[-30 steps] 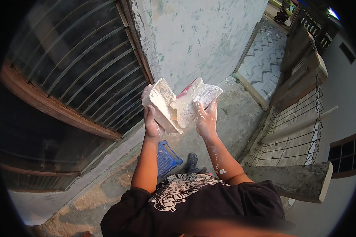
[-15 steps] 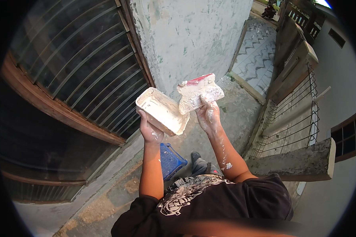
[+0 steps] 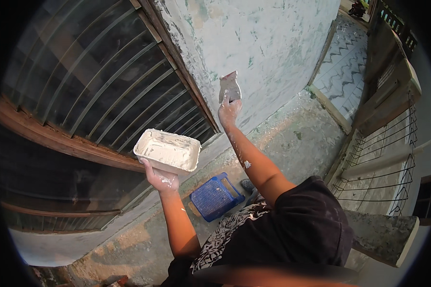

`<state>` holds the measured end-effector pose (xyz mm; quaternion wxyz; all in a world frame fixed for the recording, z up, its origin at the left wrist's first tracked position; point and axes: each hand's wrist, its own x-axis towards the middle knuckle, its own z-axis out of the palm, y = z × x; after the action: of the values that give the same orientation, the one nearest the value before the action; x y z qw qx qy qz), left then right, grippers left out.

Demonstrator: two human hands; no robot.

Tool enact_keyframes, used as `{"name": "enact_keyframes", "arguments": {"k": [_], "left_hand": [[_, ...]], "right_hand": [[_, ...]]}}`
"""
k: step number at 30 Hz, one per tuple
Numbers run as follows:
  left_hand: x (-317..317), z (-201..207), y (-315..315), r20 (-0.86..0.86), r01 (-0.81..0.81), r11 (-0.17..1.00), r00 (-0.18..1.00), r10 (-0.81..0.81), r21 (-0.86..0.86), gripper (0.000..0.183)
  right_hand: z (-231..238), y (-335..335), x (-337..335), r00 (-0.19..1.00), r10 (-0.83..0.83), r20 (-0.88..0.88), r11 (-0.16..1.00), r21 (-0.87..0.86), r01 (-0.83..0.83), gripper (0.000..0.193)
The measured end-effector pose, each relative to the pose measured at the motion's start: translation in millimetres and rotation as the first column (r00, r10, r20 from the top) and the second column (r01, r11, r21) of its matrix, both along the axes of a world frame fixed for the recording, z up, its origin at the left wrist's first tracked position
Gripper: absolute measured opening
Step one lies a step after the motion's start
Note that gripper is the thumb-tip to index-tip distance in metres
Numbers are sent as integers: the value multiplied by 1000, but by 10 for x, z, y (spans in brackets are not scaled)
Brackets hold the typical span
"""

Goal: Applying putty or plaster to an exterior wall using a scraper.

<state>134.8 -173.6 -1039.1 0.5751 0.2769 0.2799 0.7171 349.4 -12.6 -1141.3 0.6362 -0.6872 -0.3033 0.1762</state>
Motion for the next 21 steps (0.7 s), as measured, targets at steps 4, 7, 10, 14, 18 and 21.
{"name": "enact_keyframes", "arguments": {"k": [4,7,10,14,18,21], "left_hand": [[-59,-149,137,-20,-67,998,998,67,22,66],[61,-147,303,-9,-97,995,995,97,-10,66],[80,-153,336,21,-138,990,990,139,-31,66],[54,-262,373,35,-196,979,980,198,-52,66],[138,-261,425,14,-246,967,969,247,-65,67],[128,-269,428,44,-247,968,968,248,-39,67]], "right_hand": [[-238,683,-351,987,48,150,972,221,-81,28],[-610,778,-477,934,8,357,952,283,-116,40],[-906,398,-462,857,208,471,926,187,-328,38],[-936,94,-18,913,320,255,947,-120,-298,41],[-741,537,438,967,136,215,990,-56,-127,32],[-59,614,284,967,151,205,988,10,-156,26]]}}
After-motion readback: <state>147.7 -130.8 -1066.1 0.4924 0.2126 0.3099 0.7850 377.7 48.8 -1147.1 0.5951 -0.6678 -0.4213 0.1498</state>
